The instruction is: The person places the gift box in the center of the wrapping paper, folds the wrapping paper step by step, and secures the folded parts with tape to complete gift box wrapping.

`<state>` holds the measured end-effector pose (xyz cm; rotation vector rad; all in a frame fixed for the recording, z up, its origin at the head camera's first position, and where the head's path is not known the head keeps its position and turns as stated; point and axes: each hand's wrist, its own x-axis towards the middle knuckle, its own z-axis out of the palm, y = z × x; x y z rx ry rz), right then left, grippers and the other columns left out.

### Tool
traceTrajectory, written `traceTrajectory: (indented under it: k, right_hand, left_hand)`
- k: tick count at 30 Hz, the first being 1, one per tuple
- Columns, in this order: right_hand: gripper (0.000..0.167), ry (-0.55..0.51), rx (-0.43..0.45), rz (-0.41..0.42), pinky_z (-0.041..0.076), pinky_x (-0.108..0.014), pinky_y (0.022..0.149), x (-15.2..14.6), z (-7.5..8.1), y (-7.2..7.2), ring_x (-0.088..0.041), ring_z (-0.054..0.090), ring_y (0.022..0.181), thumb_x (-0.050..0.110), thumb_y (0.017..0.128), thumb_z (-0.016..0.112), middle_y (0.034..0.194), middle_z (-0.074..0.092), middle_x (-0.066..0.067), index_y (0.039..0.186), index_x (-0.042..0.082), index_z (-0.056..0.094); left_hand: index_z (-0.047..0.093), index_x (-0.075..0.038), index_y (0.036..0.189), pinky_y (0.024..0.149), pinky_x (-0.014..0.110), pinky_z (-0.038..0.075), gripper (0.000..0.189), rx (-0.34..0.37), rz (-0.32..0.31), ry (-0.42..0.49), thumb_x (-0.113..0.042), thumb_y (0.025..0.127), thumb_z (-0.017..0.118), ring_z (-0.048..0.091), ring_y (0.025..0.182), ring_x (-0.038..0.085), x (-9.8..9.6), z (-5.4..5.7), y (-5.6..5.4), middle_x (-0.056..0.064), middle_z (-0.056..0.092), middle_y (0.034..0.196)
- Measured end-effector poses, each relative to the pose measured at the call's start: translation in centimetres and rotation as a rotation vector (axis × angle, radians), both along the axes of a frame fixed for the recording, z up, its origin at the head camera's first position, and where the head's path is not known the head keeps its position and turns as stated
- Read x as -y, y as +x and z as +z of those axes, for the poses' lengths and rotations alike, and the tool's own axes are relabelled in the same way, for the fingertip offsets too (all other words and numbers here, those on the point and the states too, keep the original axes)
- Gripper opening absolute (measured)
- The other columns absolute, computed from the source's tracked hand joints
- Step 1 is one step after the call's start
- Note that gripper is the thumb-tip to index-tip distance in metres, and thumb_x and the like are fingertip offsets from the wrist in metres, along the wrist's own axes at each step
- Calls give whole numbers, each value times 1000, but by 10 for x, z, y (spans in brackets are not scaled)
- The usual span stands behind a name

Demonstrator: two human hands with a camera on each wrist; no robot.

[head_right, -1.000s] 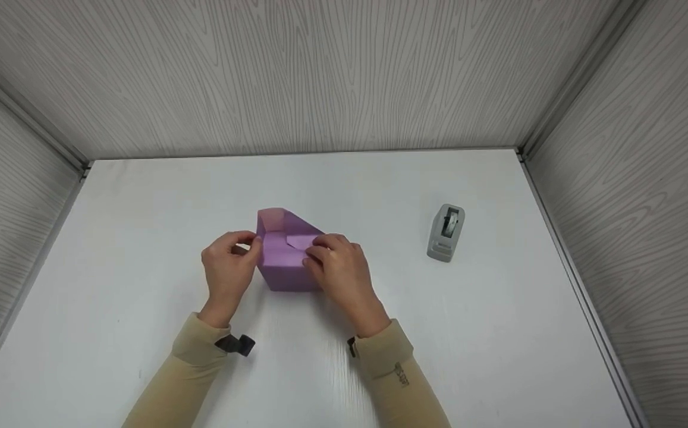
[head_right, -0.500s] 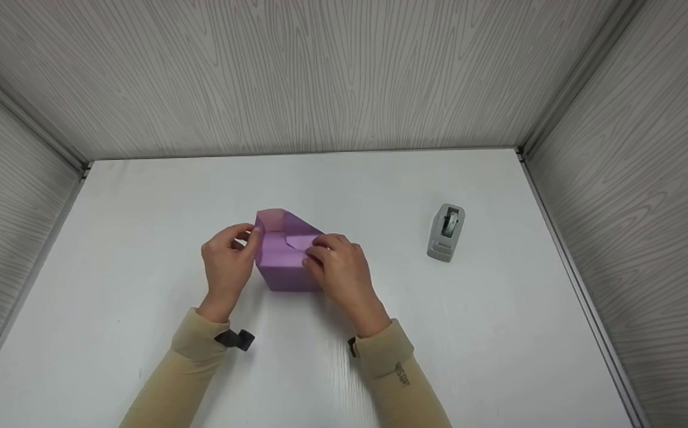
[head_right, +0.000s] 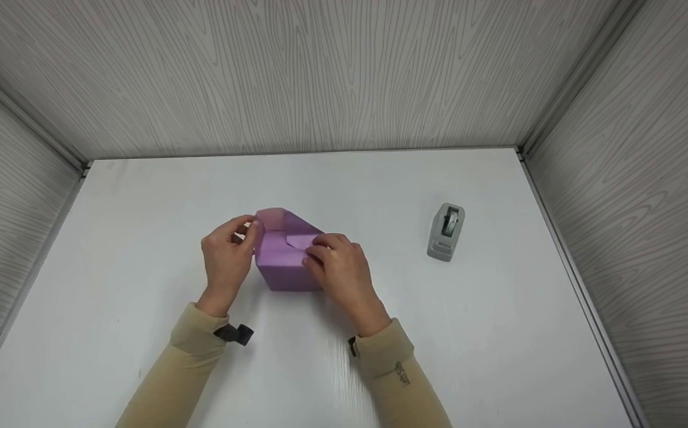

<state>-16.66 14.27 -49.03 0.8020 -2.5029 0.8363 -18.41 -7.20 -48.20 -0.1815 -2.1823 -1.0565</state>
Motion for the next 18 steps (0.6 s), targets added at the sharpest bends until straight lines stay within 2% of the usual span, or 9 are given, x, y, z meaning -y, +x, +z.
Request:
traceTrajectory:
  k: [9, 18]
  right_hand:
    - [16, 3, 8, -4, 50, -40, 86, 0, 0, 0, -26, 61, 102, 17, 89, 74, 108, 66, -8, 100, 5, 77]
    - [16, -13, -12, 2, 51, -43, 85, 0, -1, 1, -27, 62, 103, 16, 87, 76, 108, 66, -9, 99, 6, 77]
  left_hand:
    - [75, -3, 90, 56, 29, 51, 12, -11, -22, -1, -12, 92, 68, 61, 59, 13, 0, 4, -2, 3, 67, 71]
    - [71, 0, 95, 58, 30, 54, 13, 32, -85, 61, -5, 84, 73, 62, 60, 12, 2, -7, 15, 5, 65, 77]
